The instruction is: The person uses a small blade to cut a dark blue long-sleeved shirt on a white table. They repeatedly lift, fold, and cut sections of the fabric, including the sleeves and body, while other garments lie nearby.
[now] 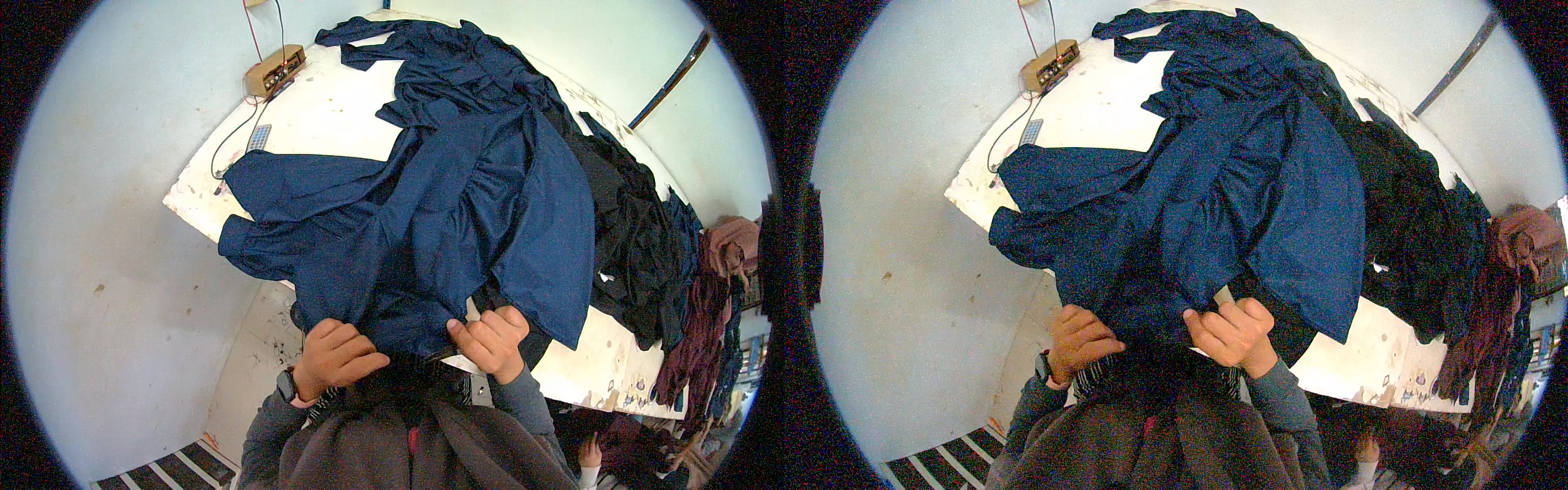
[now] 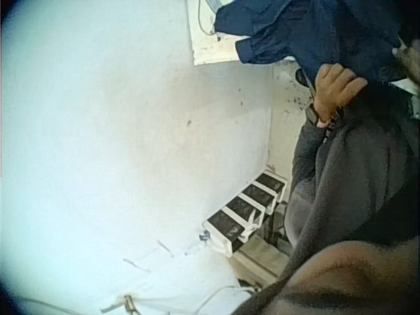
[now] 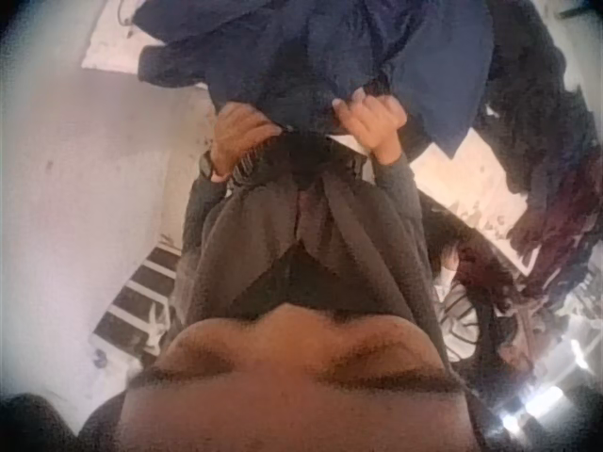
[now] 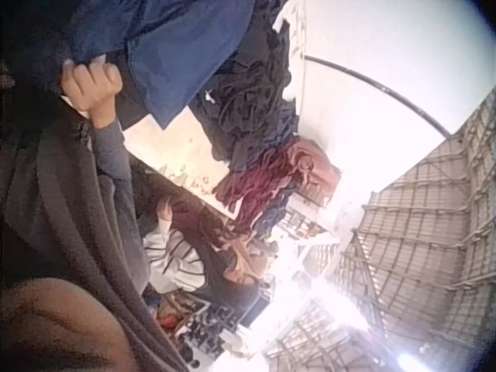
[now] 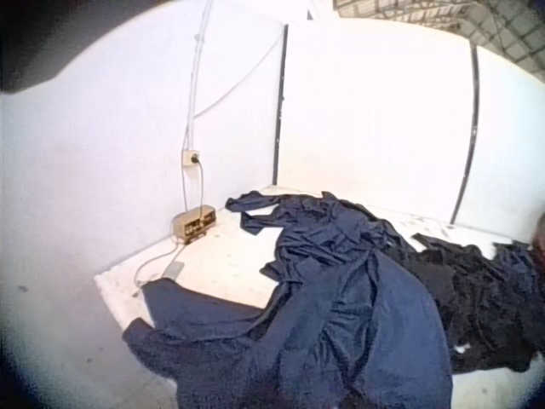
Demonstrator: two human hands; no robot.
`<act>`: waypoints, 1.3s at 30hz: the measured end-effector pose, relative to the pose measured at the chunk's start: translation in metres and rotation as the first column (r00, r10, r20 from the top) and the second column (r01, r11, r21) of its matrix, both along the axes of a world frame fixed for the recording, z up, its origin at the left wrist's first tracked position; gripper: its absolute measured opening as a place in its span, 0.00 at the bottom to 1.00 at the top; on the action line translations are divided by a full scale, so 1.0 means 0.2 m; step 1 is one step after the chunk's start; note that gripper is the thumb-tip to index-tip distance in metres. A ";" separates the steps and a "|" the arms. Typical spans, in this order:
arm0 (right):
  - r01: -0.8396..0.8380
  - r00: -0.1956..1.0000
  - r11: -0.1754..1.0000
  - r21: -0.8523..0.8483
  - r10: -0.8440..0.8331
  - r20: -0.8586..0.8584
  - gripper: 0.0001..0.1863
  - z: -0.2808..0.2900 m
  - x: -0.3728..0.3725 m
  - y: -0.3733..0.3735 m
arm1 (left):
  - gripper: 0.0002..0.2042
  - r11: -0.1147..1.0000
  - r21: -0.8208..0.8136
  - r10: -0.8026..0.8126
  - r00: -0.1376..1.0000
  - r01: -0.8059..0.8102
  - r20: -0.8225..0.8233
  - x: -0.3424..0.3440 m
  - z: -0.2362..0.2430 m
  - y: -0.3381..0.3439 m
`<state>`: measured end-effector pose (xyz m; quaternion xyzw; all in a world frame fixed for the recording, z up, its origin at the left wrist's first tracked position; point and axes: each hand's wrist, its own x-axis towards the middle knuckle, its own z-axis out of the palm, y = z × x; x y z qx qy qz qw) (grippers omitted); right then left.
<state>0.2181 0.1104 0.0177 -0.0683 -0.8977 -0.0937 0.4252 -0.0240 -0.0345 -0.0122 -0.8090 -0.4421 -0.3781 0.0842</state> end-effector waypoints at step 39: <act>0.186 0.753 0.824 -0.535 0.230 0.616 0.17 0.10 -0.55 0.33 | 0.18 0.959 -0.272 0.103 0.993 -0.082 0.065 0.27 -0.20 0.02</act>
